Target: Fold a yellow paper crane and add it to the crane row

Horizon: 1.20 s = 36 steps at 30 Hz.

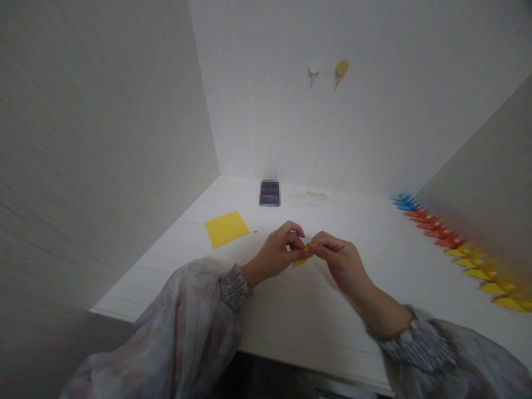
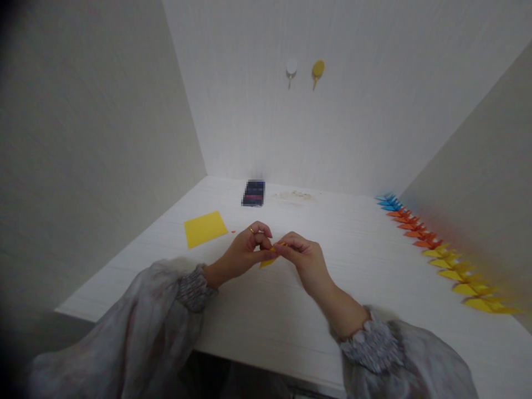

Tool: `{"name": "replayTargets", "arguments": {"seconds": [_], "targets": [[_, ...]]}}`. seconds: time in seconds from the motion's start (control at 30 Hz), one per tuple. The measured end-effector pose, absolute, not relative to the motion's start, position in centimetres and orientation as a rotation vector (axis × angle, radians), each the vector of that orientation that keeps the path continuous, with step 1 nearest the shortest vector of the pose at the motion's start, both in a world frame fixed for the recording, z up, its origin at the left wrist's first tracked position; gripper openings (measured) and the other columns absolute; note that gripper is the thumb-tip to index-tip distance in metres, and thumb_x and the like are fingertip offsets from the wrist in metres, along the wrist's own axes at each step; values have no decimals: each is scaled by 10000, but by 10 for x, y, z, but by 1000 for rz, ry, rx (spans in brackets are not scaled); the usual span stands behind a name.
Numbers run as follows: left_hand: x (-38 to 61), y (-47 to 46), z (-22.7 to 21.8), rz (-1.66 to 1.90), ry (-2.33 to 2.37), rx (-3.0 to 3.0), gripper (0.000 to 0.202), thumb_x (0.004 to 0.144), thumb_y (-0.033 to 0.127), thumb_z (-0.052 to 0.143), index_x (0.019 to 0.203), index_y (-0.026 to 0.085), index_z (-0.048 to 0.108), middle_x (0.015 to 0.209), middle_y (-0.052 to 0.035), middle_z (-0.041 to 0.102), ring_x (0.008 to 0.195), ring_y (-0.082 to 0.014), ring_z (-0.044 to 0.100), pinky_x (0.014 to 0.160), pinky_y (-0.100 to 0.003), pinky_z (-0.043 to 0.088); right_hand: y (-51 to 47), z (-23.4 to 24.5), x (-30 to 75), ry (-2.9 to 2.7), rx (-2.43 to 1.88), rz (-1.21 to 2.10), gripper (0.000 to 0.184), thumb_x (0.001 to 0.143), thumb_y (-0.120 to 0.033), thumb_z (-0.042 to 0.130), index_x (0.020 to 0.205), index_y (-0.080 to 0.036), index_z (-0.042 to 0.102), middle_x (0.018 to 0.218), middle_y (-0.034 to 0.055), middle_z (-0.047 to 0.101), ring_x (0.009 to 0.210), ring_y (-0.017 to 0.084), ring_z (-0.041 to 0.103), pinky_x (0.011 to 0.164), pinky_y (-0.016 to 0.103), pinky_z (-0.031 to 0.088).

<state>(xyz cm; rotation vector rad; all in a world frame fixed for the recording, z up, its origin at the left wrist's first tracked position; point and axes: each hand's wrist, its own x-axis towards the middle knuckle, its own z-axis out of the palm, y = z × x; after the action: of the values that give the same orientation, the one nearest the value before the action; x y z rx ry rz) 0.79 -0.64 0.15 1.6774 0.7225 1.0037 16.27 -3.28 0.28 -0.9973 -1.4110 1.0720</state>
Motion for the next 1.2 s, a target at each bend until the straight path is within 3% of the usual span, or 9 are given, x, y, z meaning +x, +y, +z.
{"name": "replayTargets", "arguments": {"seconds": [0.23,0.73,1.0,1.2], "targets": [[9,-5,0,953,667,1574,322,613,280,667,817,168,443,552,51,507,489,-63,456,483,-188,328,-32,0,160,-1358,-977,1142,82,661,-231,623,584,-203,617,630,-21,523,634,114,471,625,255,382],[9,-5,1,918,673,1564,232,623,261,659,729,155,482,564,38,524,524,-72,495,523,-208,357,-32,2,164,-1364,-1045,1013,126,655,-258,642,567,-184,590,599,-21,510,598,107,446,590,248,362],[10,-4,-5,942,664,1436,352,588,263,688,803,164,427,545,62,510,488,-61,467,498,-196,340,-31,3,162,-1408,-1098,1060,123,678,-315,601,695,-193,601,675,3,566,653,133,491,625,265,389],[11,-7,-2,934,628,1404,366,589,251,688,809,164,409,534,67,515,466,-44,440,481,-177,325,-34,4,161,-1438,-1078,1032,171,690,-295,597,565,-184,563,597,-20,508,609,116,458,613,254,373]]}}
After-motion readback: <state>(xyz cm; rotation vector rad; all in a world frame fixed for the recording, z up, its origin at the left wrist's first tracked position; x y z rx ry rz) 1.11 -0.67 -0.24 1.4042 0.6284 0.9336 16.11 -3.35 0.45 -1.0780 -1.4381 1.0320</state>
